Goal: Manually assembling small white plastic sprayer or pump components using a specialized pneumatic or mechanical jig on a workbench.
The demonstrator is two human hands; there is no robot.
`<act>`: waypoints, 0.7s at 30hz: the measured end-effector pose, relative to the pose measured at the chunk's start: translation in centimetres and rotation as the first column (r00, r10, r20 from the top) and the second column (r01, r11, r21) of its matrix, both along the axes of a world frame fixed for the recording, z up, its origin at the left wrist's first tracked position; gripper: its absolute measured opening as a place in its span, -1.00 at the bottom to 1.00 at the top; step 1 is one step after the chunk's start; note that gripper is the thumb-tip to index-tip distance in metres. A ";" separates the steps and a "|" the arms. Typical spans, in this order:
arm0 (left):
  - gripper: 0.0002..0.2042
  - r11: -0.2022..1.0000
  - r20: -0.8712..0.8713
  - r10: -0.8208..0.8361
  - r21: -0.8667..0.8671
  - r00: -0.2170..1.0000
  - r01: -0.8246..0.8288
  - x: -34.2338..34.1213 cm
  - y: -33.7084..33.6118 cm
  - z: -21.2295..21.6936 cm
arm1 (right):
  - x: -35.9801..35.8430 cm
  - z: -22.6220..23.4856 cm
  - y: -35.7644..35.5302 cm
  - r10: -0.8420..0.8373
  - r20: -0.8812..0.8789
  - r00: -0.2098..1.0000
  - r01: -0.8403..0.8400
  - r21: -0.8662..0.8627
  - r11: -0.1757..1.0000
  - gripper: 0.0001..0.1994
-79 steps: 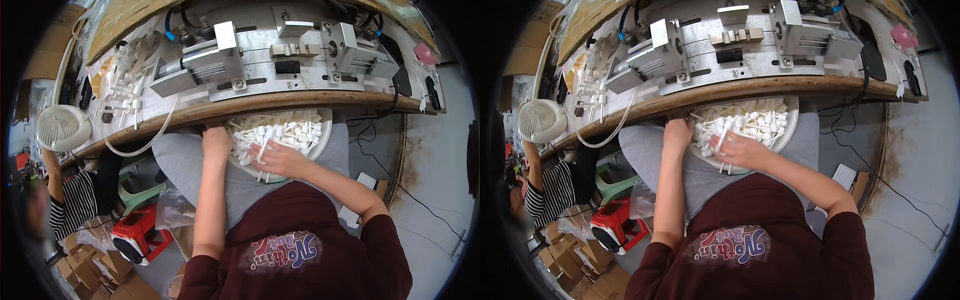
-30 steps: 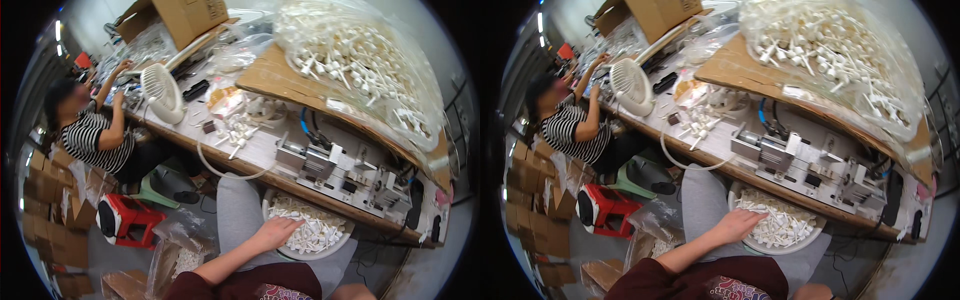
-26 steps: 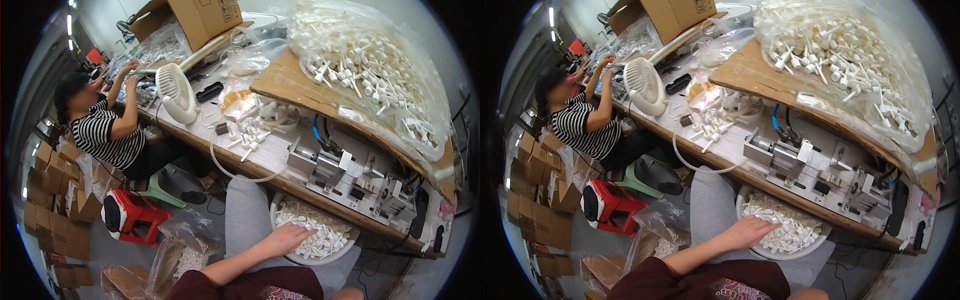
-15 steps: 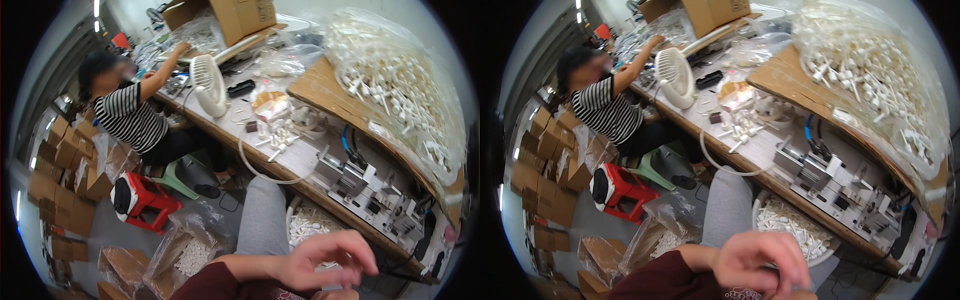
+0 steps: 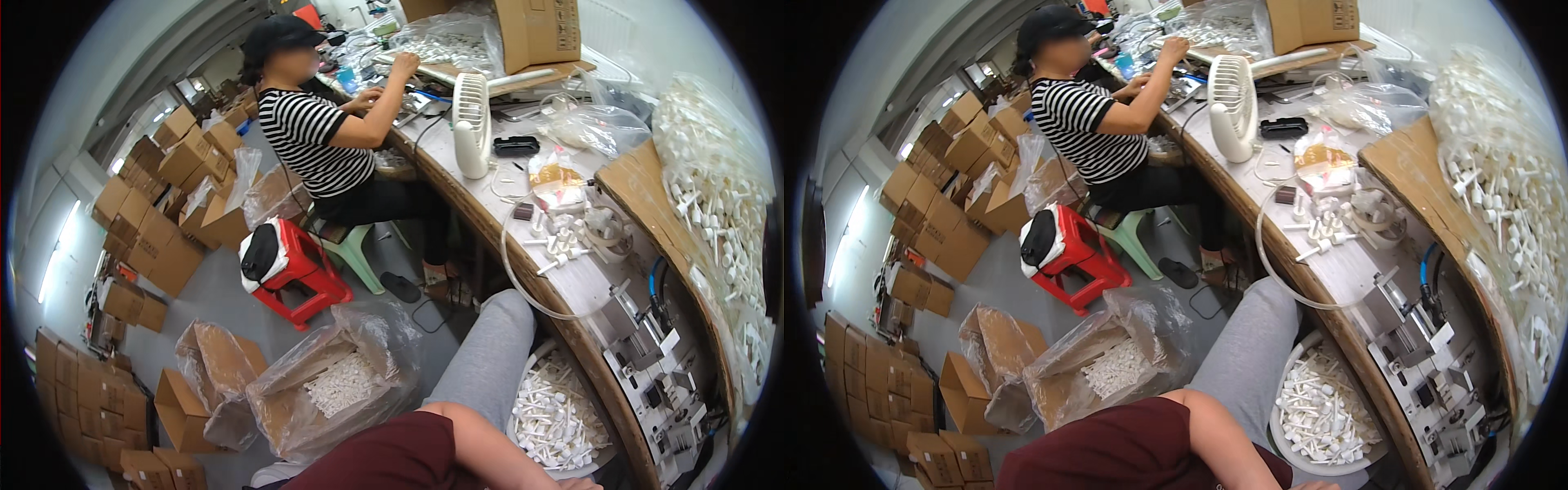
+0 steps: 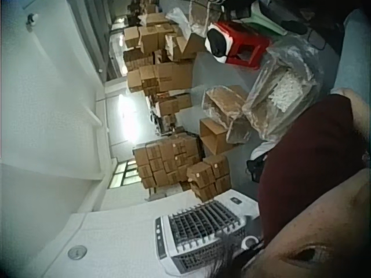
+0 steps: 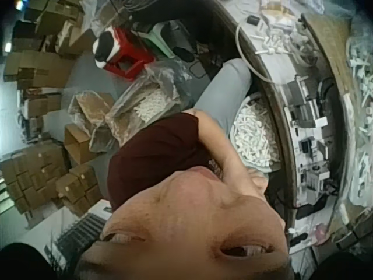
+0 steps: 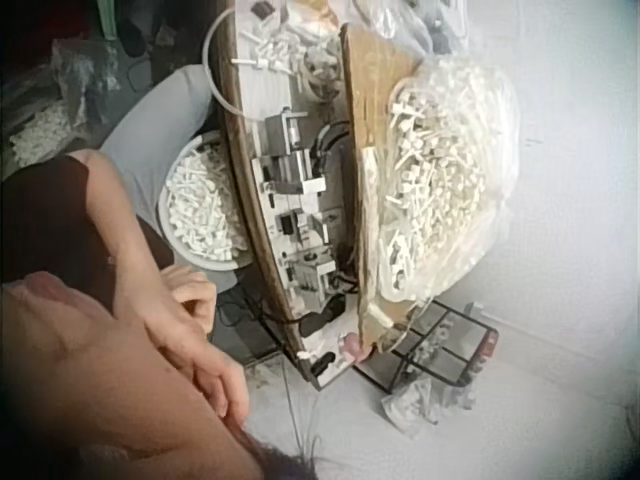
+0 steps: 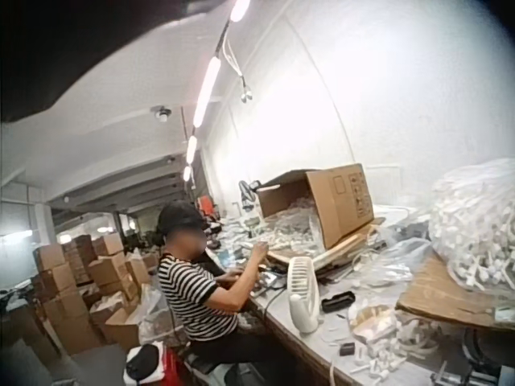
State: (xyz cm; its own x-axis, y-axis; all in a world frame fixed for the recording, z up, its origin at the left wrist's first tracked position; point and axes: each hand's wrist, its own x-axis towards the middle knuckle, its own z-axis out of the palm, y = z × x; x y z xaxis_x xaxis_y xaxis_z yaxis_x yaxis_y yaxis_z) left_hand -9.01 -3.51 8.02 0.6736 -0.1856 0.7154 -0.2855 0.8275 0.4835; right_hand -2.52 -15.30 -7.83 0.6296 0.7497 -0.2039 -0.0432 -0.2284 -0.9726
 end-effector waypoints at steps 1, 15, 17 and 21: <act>-0.68 1.000 -0.008 -0.008 0.013 1.000 0.008 0.0 0.0 0.0 | 0.2 -0.1 0.2 0.003 0.002 1.000 -0.003 -0.004 1.000 -0.82; -0.70 0.991 -0.134 -0.029 0.123 0.991 0.045 -0.3 0.2 -1.2 | 1.4 -0.7 0.8 0.016 0.025 1.000 -0.015 -0.031 0.999 -0.74; -0.70 0.989 -0.142 -0.034 0.138 0.989 0.054 -0.5 0.1 -1.4 | 1.4 -0.8 0.7 0.014 0.027 1.000 -0.013 -0.029 0.999 -0.73; -0.70 0.982 -0.176 -0.042 0.172 0.983 0.073 -0.9 -0.1 -1.7 | 1.1 -0.7 0.0 0.005 0.027 1.000 -0.005 -0.017 1.000 -0.70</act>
